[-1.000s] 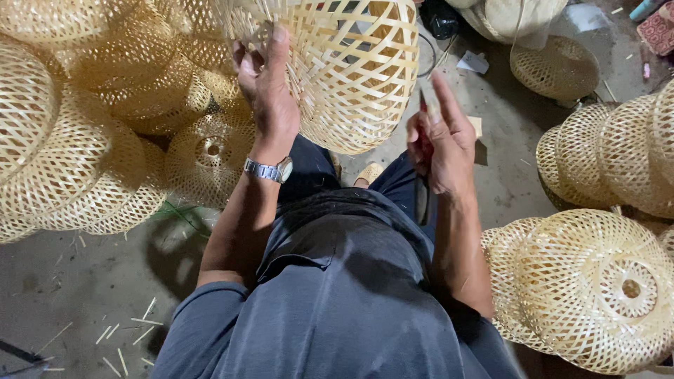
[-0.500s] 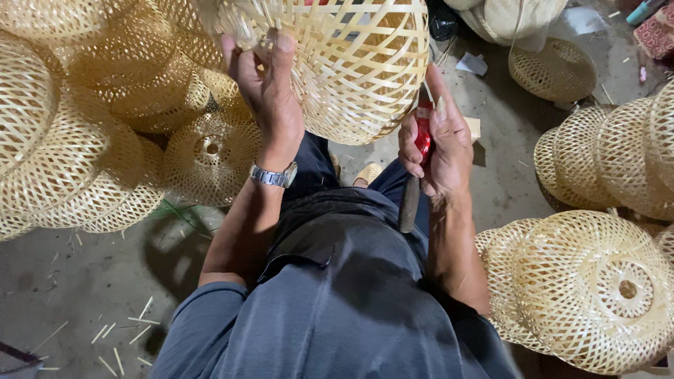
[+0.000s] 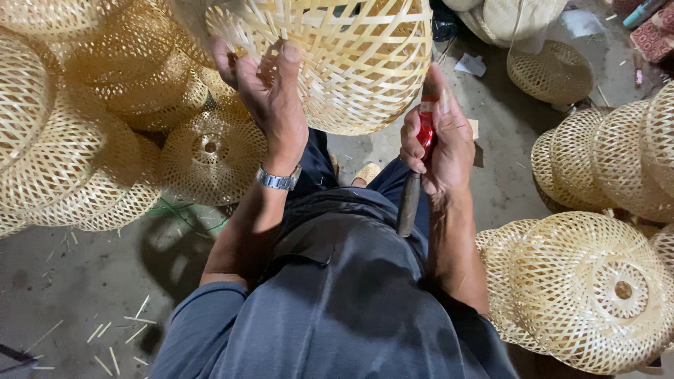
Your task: The person sits on the workshop floor with a woven bamboo lampshade on their lap and uses a small red utility knife to trim protruding bamboo strips from the weave. They rotate the shade repeatedly to reach different areas, press the weave flat by hand, and continue trimming loose ends around the shade.
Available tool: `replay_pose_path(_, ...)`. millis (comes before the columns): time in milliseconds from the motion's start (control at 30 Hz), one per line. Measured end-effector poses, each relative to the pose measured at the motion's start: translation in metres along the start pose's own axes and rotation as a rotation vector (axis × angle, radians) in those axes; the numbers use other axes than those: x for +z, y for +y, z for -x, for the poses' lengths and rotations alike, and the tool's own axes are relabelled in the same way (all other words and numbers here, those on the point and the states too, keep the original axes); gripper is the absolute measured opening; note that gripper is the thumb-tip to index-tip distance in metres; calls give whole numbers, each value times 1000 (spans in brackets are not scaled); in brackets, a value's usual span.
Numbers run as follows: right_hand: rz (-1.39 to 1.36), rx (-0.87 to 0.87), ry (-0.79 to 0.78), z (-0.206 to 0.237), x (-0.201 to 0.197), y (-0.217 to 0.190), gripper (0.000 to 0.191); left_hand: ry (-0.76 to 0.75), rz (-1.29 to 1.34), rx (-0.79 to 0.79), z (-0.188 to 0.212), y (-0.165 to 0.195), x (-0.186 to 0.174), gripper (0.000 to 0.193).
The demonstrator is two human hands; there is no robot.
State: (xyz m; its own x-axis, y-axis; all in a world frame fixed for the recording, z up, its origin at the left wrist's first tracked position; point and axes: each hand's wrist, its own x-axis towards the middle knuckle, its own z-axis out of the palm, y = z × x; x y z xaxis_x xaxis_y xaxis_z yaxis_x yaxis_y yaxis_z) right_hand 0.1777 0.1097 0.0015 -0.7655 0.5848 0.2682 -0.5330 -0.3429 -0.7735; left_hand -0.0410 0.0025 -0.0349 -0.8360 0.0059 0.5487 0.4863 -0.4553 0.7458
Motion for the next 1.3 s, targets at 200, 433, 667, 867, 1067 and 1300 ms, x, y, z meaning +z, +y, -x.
replay_pose_path(200,158,-14,69,-4,-1,3,55,-18,-99,56,6,6,-5,67)
replay_pose_path(433,449,-157,204,-11,-19,28,48,58,-53,-16,1,4,1,67)
replay_pose_path(667,417,-218,333,-27,-54,26,49,-102,369,-373,-20,-18,-20,64)
replay_pose_path(867,654,-200,-48,0,-39,13,58,-288,464,-406,-30,-30,-27,72)
replay_pose_path(1067,837,-150,-282,-7,-15,-20,72,-353,466,-432,-29,-16,-29,76)
replay_pose_path(1300,672,-18,-286,-12,-5,-28,72,-360,428,-435,-30,-20,-24,70)
